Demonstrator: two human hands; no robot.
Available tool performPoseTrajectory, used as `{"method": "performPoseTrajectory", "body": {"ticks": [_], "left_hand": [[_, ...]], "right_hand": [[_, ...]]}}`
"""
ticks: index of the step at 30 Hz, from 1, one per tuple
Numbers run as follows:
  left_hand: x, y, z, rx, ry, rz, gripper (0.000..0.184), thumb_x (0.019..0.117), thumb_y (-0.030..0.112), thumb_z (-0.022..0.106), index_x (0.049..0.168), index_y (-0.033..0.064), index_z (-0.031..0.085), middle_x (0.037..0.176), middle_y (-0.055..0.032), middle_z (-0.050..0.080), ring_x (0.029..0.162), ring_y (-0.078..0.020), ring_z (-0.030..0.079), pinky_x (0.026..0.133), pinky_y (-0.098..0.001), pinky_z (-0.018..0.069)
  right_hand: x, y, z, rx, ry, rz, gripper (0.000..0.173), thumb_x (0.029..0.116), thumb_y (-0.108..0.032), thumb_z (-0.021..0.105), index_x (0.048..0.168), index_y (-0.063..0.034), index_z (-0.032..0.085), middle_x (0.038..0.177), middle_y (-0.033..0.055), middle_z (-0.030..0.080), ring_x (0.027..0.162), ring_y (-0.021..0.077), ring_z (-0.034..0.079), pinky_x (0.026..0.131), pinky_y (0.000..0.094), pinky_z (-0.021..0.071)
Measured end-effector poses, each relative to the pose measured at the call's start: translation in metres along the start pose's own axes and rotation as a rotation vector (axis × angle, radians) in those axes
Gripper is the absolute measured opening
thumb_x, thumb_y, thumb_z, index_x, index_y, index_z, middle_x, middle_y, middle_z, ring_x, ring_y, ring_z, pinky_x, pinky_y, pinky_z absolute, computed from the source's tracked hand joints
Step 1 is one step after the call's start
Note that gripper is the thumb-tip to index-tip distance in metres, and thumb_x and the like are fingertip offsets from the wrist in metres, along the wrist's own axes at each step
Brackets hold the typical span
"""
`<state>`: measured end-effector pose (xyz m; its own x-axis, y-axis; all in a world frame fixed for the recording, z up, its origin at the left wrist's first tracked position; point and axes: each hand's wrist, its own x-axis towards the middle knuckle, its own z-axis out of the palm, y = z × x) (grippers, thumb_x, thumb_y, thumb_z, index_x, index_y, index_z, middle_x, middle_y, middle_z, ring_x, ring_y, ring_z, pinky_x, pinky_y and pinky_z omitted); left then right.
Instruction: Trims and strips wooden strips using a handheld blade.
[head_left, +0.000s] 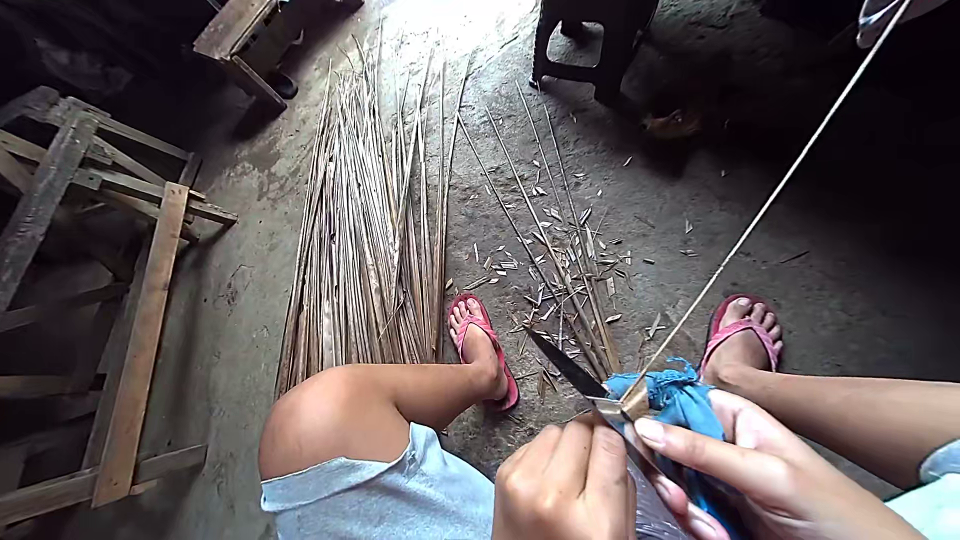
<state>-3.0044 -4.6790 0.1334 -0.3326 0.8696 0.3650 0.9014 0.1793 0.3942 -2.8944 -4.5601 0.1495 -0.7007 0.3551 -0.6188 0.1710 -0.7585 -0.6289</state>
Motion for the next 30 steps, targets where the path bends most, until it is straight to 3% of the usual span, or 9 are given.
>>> {"method": "performPoseTrajectory", "body": {"ticks": [2, 10, 12, 14, 16, 19, 21, 24, 30], "left_hand": [[0.001, -0.001, -0.002, -0.028, -0.012, -0.010, 0.010, 0.0829, 0.003, 0.064, 0.080, -0.0002, 0.073, 0.068, -0.0091, 0.068, 0.061, -0.0146, 0.064, 0.059, -0.0207, 0.0500], [0.005, -0.005, -0.010, -0.252, -0.124, -0.121, 0.010, 0.0863, 0.000, 0.058, 0.082, -0.0042, 0.067, 0.060, -0.0088, 0.060, 0.051, -0.0099, 0.055, 0.051, -0.0179, 0.0438], [0.004, -0.006, -0.012, -0.311, -0.146, -0.159, 0.011, 0.0889, 0.000, 0.058, 0.088, -0.0054, 0.067, 0.064, -0.0091, 0.062, 0.053, -0.0099, 0.056, 0.052, -0.0184, 0.0451], [0.001, -0.009, -0.013, -0.375, -0.157, -0.202, 0.017, 0.0918, -0.001, 0.054, 0.099, -0.0079, 0.068, 0.070, -0.0093, 0.067, 0.057, -0.0094, 0.060, 0.054, -0.0194, 0.0485], [-0.002, -0.016, -0.011, -0.400, -0.134, -0.212, 0.021, 0.0946, 0.001, 0.052, 0.106, -0.0094, 0.067, 0.069, -0.0078, 0.066, 0.055, -0.0086, 0.058, 0.053, -0.0199, 0.0472], [-0.001, -0.022, -0.009, -0.475, -0.168, -0.213, 0.027, 0.1027, 0.006, 0.048, 0.117, -0.0098, 0.064, 0.065, -0.0063, 0.064, 0.050, -0.0088, 0.056, 0.050, -0.0218, 0.0476], [-0.002, -0.021, -0.008, -0.497, -0.206, -0.240, 0.025, 0.1015, 0.006, 0.047, 0.114, -0.0093, 0.063, 0.062, -0.0047, 0.063, 0.048, -0.0079, 0.056, 0.048, -0.0214, 0.0474], [-0.003, -0.017, -0.012, -0.519, -0.278, -0.316, 0.018, 0.0944, 0.004, 0.047, 0.104, -0.0048, 0.060, 0.065, -0.0025, 0.064, 0.051, -0.0048, 0.054, 0.049, -0.0195, 0.0434], [-0.003, -0.020, -0.006, -0.363, -0.206, -0.152, 0.018, 0.0899, 0.002, 0.051, 0.093, -0.0025, 0.068, 0.062, -0.0061, 0.062, 0.052, -0.0107, 0.060, 0.051, -0.0222, 0.0493]], "right_hand": [[0.003, 0.002, 0.000, -0.001, 0.005, -0.026, 0.022, 0.0982, 0.007, 0.045, 0.091, -0.0102, 0.058, 0.065, -0.0039, 0.067, 0.048, 0.0002, 0.059, 0.046, 0.0125, 0.0486], [0.008, 0.015, 0.002, -0.117, 0.045, -0.235, 0.023, 0.0947, 0.010, 0.051, 0.093, -0.0107, 0.060, 0.068, -0.0087, 0.069, 0.050, -0.0024, 0.059, 0.048, 0.0120, 0.0502], [0.011, 0.016, -0.002, -0.173, 0.093, -0.304, 0.020, 0.0957, 0.006, 0.052, 0.094, -0.0109, 0.061, 0.068, -0.0098, 0.068, 0.051, -0.0023, 0.059, 0.048, 0.0129, 0.0502], [0.018, 0.009, -0.016, -0.206, 0.228, -0.379, 0.012, 0.1016, -0.001, 0.049, 0.104, -0.0087, 0.058, 0.067, -0.0095, 0.064, 0.050, -0.0008, 0.057, 0.046, 0.0145, 0.0500], [0.023, -0.005, -0.034, -0.173, 0.343, -0.454, 0.017, 0.1034, -0.005, 0.043, 0.111, -0.0060, 0.058, 0.065, -0.0091, 0.060, 0.048, 0.0003, 0.055, 0.045, 0.0140, 0.0485], [0.010, -0.011, -0.037, -0.197, 0.176, -0.389, 0.023, 0.1020, -0.004, 0.040, 0.115, -0.0063, 0.058, 0.068, -0.0108, 0.063, 0.051, -0.0005, 0.057, 0.048, 0.0143, 0.0504], [0.002, -0.003, -0.027, -0.193, 0.004, -0.257, 0.024, 0.0996, 0.000, 0.041, 0.115, -0.0068, 0.057, 0.073, -0.0105, 0.066, 0.055, -0.0008, 0.059, 0.052, 0.0151, 0.0526], [0.000, 0.008, -0.015, -0.099, -0.103, -0.101, 0.025, 0.0956, 0.004, 0.038, 0.113, -0.0070, 0.053, 0.071, -0.0082, 0.066, 0.054, -0.0002, 0.059, 0.052, 0.0145, 0.0509], [-0.002, 0.014, -0.008, 0.034, -0.305, 0.001, 0.030, 0.0970, 0.001, 0.038, 0.084, -0.0167, 0.059, 0.068, -0.0071, 0.068, 0.052, -0.0030, 0.058, 0.049, 0.0122, 0.0455]]}}
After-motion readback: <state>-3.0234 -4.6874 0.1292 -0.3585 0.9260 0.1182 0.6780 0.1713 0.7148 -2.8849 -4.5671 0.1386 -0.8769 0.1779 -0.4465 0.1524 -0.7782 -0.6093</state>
